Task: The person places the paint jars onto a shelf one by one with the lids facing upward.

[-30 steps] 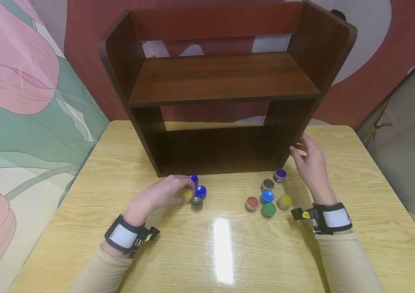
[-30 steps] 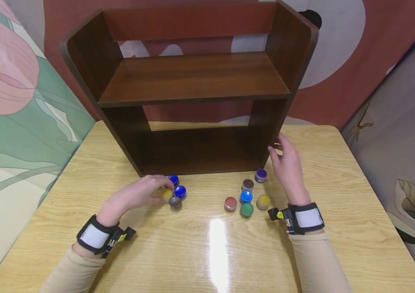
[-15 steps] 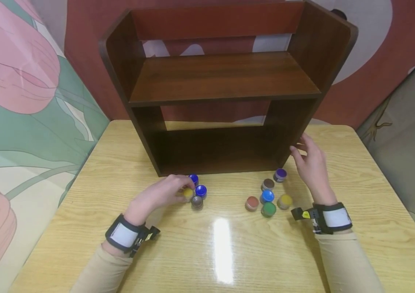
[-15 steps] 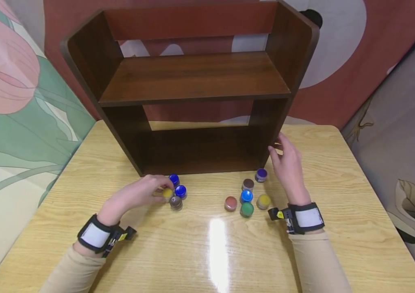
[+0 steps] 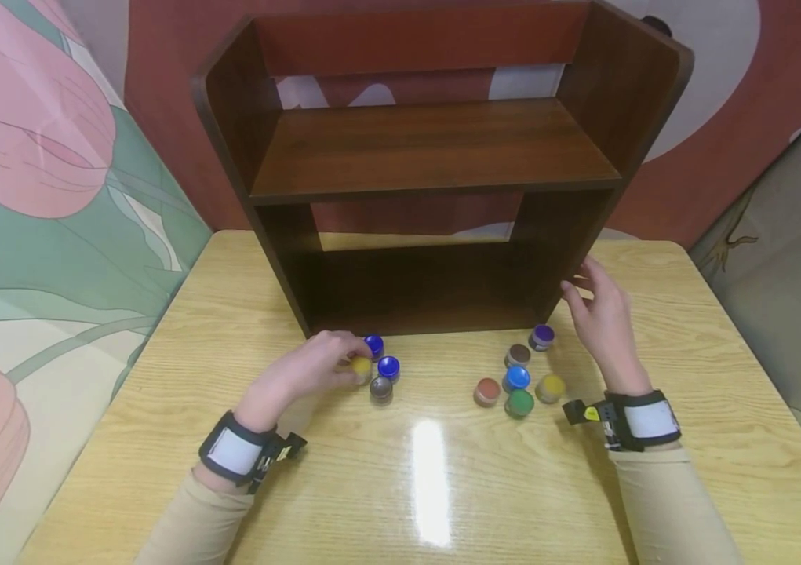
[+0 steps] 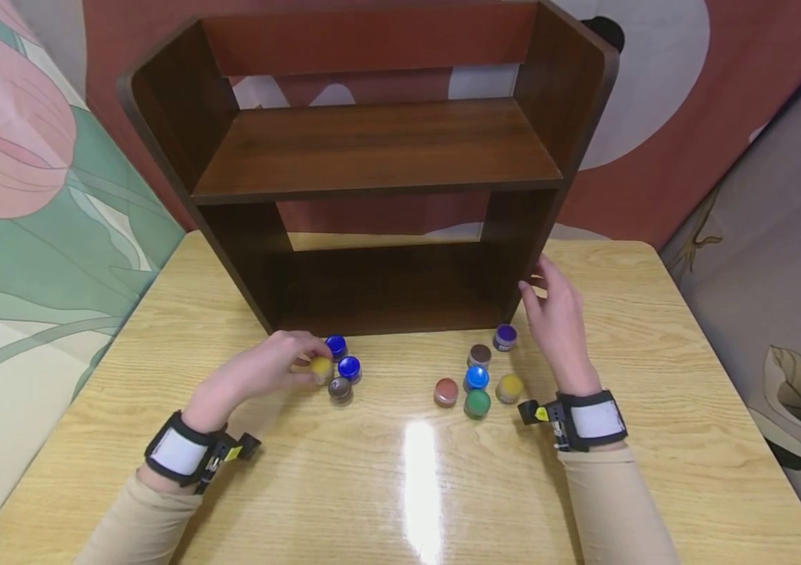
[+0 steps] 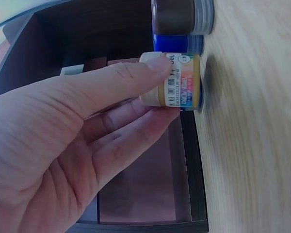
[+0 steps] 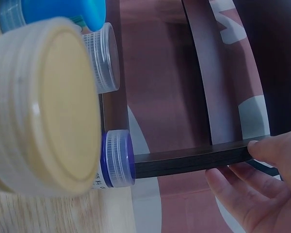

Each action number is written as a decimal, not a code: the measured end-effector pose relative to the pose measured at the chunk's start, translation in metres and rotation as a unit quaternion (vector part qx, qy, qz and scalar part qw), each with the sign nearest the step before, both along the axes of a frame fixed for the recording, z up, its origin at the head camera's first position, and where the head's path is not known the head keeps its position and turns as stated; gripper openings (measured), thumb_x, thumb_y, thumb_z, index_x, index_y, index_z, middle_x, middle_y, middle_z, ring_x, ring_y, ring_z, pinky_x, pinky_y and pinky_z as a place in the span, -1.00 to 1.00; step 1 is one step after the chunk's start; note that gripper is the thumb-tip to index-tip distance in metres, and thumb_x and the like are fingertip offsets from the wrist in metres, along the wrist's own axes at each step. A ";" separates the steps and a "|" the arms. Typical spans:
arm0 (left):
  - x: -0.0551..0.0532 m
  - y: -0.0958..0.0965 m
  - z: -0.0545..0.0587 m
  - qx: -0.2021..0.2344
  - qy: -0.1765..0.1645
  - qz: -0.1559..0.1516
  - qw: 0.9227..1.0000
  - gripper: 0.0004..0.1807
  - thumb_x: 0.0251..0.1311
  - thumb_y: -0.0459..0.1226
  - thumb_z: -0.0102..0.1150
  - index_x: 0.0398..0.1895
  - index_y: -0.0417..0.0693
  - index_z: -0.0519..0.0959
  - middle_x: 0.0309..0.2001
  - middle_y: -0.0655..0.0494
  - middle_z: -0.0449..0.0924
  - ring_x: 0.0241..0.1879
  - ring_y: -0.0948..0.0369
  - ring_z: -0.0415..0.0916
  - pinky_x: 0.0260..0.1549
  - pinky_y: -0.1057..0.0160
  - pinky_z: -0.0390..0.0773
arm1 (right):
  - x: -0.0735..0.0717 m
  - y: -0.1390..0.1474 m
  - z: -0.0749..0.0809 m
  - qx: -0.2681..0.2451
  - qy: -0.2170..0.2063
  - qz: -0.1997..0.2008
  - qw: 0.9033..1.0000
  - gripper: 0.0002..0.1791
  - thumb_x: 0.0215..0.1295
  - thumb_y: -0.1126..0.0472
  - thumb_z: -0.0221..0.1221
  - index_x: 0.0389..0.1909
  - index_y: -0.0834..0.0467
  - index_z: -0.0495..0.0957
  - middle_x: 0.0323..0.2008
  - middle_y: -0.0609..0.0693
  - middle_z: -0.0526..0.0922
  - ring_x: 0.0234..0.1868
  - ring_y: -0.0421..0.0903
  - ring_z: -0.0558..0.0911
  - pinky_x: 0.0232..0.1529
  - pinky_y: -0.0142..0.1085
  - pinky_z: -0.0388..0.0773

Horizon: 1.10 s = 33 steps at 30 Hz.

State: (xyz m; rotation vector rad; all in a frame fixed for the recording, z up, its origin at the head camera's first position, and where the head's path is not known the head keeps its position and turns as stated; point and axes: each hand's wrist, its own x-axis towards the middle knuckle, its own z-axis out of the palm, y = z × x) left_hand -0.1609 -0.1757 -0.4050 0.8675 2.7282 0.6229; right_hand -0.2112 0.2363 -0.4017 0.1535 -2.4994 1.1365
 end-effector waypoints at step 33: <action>-0.011 -0.010 0.001 0.137 0.077 0.086 0.984 -0.56 0.29 -0.21 0.29 0.21 -0.10 0.54 0.08 -0.01 0.57 -0.04 0.11 0.67 -0.05 0.21 0.73 | 0.000 0.000 0.000 0.001 0.002 0.002 1.000 -0.53 0.46 0.26 0.10 0.36 0.13 0.39 0.23 0.26 0.57 0.14 0.25 0.65 -0.01 0.07 0.63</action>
